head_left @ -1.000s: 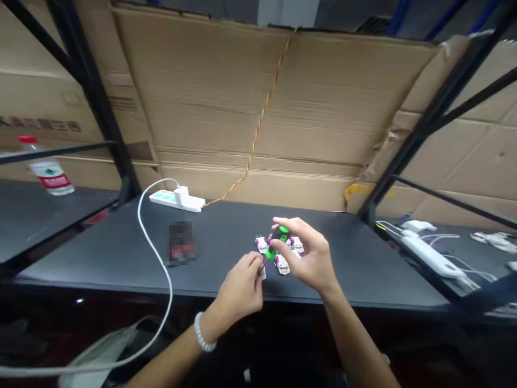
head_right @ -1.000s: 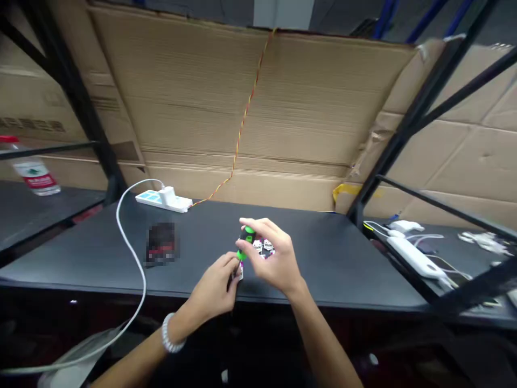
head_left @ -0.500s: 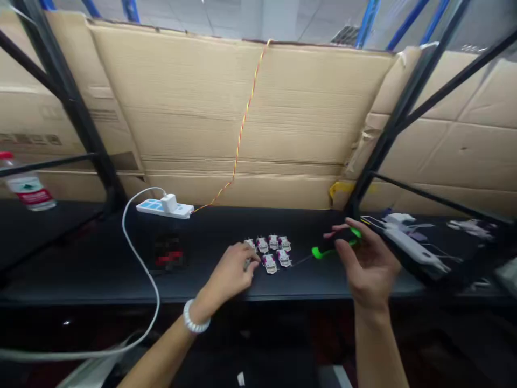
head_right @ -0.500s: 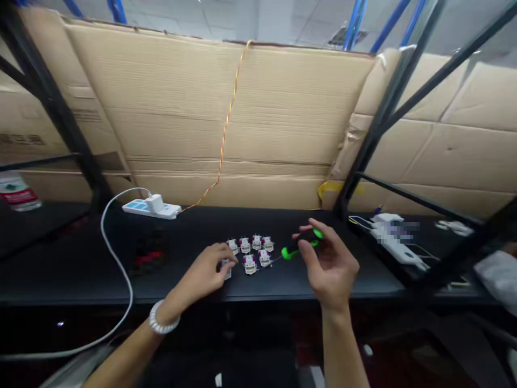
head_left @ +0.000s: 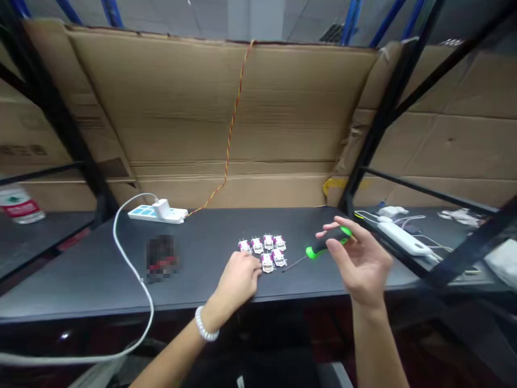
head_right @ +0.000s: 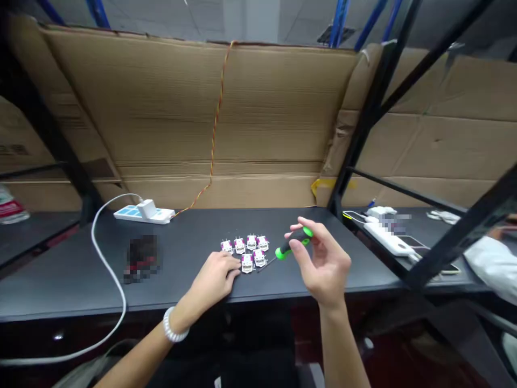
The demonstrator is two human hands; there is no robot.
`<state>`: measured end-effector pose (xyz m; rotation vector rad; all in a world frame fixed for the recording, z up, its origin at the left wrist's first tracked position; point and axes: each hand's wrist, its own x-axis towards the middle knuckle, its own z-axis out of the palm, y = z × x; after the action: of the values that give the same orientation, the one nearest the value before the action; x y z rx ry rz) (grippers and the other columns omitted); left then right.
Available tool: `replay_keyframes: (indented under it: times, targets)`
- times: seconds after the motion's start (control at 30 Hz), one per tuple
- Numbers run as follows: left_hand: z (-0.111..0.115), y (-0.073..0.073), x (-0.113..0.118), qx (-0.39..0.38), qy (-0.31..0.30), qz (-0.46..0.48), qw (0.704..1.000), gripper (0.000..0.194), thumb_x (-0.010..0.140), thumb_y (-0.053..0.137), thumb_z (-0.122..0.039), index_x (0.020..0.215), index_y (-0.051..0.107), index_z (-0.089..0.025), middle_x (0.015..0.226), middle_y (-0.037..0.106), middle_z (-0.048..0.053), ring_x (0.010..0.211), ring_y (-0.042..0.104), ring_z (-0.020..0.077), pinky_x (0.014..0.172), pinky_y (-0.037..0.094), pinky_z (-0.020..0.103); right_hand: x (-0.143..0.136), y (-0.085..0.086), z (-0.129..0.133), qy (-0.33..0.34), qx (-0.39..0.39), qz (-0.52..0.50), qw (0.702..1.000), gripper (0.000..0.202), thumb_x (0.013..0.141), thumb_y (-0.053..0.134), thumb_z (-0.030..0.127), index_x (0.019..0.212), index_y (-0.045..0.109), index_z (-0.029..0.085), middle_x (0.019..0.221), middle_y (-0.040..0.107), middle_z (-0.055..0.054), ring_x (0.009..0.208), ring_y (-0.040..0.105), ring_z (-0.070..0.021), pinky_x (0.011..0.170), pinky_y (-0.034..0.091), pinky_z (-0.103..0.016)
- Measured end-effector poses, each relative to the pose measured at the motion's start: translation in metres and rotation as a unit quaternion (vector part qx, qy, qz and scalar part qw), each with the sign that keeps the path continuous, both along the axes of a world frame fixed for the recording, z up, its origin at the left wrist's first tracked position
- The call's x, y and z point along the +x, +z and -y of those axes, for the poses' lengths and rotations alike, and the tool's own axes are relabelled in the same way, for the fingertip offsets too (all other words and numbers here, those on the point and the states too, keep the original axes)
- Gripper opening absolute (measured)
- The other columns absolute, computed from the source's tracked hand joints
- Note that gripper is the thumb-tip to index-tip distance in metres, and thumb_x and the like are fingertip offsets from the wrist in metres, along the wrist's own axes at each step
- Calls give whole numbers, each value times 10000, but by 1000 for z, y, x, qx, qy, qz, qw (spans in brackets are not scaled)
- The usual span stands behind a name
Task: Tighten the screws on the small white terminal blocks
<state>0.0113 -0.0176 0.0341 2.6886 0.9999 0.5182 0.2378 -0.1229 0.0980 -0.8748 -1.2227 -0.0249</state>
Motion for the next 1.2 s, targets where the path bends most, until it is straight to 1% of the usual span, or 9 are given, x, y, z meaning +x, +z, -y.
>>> replay_keyframes:
  times: [0.3, 0.5, 0.67, 0.77, 0.87, 1.0, 1.07, 1.13, 1.2]
  targets:
    - [-3, -2, 1, 12, -19, 2, 1000, 257, 957, 593, -92, 860, 809, -190, 910, 788, 115, 981, 694, 293, 926, 502, 409, -1, -2, -1, 0, -23, 24, 999, 347, 921, 792, 214, 1264, 764, 259, 1029, 776, -61, 831, 787, -201, 772, 692, -356]
    - [6, 0, -5, 43, -87, -14, 995, 264, 958, 579, -79, 790, 760, -174, 860, 772, 115, 953, 679, 295, 907, 501, 428, 1, -3, -1, 1, -27, 20, 999, 348, 919, 799, 225, 1263, 761, 260, 1033, 775, -64, 823, 788, -205, 767, 689, -366]
    - [15, -2, -8, 59, -77, -38, 995, 213, 1002, 626, -146, 826, 746, -160, 902, 770, 115, 964, 678, 305, 908, 516, 432, 2, -3, 0, -5, -26, 28, 999, 348, 924, 793, 226, 1268, 760, 261, 1038, 776, -64, 831, 784, -208, 772, 680, -367]
    - [18, -7, -10, 55, -86, -63, 993, 229, 1025, 592, -118, 851, 732, -165, 938, 765, 111, 983, 678, 296, 895, 535, 399, 2, -2, 0, -7, -29, 29, 999, 347, 925, 790, 231, 1270, 757, 250, 1034, 774, -67, 841, 783, -211, 774, 680, -371]
    - [19, -10, -10, 45, -88, -61, 993, 251, 1015, 576, -89, 818, 704, -176, 933, 747, 112, 953, 671, 295, 873, 548, 393, 2, -2, 0, -4, -31, 32, 999, 342, 927, 786, 229, 1268, 757, 247, 1034, 774, -67, 840, 782, -206, 778, 677, -364]
    - [17, -5, -3, 36, -72, -40, 996, 309, 977, 536, -49, 747, 675, -201, 855, 709, 88, 871, 653, 265, 850, 549, 362, 2, -3, -1, -7, -39, 39, 998, 333, 933, 778, 246, 1265, 756, 243, 1030, 775, -70, 846, 780, -216, 799, 680, -391]
    - [16, 0, 2, 36, -63, -48, 996, 304, 939, 512, -8, 785, 690, -202, 856, 707, 82, 853, 655, 253, 828, 546, 343, 2, -5, -2, -4, -40, 44, 998, 344, 934, 779, 239, 1276, 751, 250, 1046, 772, -69, 866, 781, -218, 804, 676, -386]
    - [14, 4, 6, 32, -66, -65, 995, 307, 906, 499, 24, 867, 712, -194, 899, 722, 91, 853, 668, 252, 823, 546, 341, 3, -6, -2, -1, -40, 48, 998, 351, 936, 777, 233, 1285, 749, 254, 1057, 768, -68, 877, 781, -216, 808, 672, -379]
    - [14, 5, 8, 30, -73, -71, 994, 325, 912, 483, 32, 943, 721, -187, 942, 735, 103, 870, 682, 258, 846, 549, 351, 3, -6, -2, -3, -43, 47, 998, 349, 938, 777, 235, 1285, 748, 255, 1059, 767, -68, 879, 780, -215, 806, 672, -377]
